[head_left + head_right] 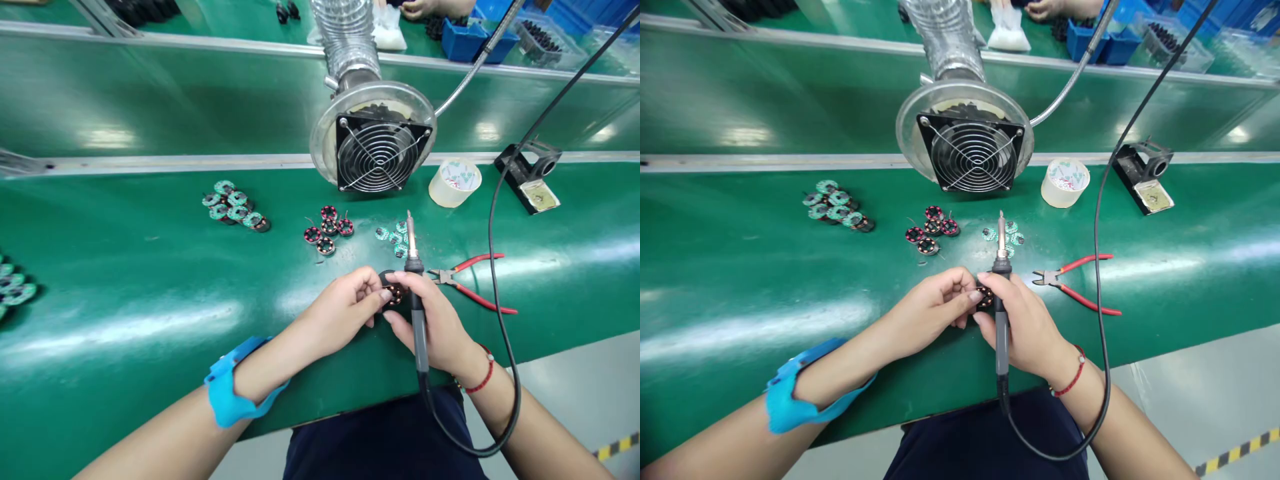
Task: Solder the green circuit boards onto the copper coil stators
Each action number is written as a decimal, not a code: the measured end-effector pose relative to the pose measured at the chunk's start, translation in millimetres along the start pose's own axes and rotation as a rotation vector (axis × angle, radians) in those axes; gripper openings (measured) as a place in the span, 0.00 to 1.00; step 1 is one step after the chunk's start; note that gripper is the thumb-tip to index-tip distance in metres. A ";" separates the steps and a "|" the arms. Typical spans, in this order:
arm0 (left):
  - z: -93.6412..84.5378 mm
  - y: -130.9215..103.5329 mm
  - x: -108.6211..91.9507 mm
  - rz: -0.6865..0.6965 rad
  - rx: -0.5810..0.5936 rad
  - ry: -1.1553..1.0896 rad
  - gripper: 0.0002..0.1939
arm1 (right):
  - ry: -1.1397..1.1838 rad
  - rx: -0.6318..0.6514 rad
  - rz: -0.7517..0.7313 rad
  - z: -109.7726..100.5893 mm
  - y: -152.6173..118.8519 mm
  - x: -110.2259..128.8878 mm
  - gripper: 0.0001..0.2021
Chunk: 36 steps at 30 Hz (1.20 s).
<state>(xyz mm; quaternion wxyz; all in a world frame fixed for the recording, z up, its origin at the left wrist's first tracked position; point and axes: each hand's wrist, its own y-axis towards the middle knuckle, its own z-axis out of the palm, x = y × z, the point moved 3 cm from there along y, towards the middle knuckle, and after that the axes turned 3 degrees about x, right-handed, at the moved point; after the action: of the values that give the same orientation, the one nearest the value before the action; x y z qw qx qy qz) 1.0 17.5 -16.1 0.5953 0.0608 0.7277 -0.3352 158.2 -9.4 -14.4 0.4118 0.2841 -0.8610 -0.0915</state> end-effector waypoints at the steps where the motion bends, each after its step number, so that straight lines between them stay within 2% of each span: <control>1: 0.8 0.1 0.4 -0.002 0.010 0.018 0.12 | -0.021 0.012 0.010 1.2 0.6 -0.5 0.25; 6: -4.7 0.3 -4.0 0.012 0.038 0.008 0.14 | 0.006 0.007 -0.002 -1.1 2.4 -0.1 0.23; 8: -13.0 0.9 -5.8 0.025 -0.016 -0.049 0.14 | 0.052 0.017 -0.022 -3.9 2.3 1.2 0.25; 11: -25.0 0.4 -6.6 0.034 -0.156 -0.071 0.15 | 0.098 0.027 -0.024 -6.5 1.8 2.0 0.27; 12: -25.7 0.0 -6.6 0.032 -0.160 -0.050 0.15 | 0.104 0.030 -0.023 -6.6 1.7 2.1 0.27; 16: -13.4 -1.8 -7.4 0.024 0.038 0.060 0.14 | 0.082 0.052 -0.028 -5.0 2.0 2.4 0.24; 18: -9.5 -1.9 -8.1 0.029 0.053 0.072 0.14 | 0.062 0.079 -0.026 -4.6 2.0 1.6 0.22; 21: -14.0 -1.1 -9.3 0.037 -0.051 0.011 0.13 | 0.037 0.077 -0.018 -8.1 1.4 -1.8 0.21; 25: -28.7 -1.7 -9.9 0.045 -0.247 -0.121 0.11 | 0.017 -0.024 0.049 -15.3 0.4 -10.0 0.24; 27: -33.2 -2.3 -10.2 0.057 -0.302 -0.145 0.11 | 0.048 -0.043 0.080 -14.9 1.0 -13.0 0.25; 29: -34.9 -2.6 -11.2 0.077 -0.319 -0.117 0.11 | 0.077 -0.009 0.092 -11.1 3.1 -13.8 0.24; 33: -36.6 -3.2 -14.8 0.128 -0.339 -0.001 0.11 | 0.017 0.137 0.151 -2.5 8.1 -13.7 0.18; 36: -40.1 -3.2 -18.1 0.159 -0.360 0.092 0.10 | -0.011 0.163 0.184 -3.0 7.4 -13.9 0.19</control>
<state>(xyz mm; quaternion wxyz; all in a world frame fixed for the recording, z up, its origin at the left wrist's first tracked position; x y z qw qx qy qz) -28.5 43.2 4.3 0.5872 0.0256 0.7953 -0.1485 164.4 4.8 -18.7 0.3894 0.2359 -0.8902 0.0155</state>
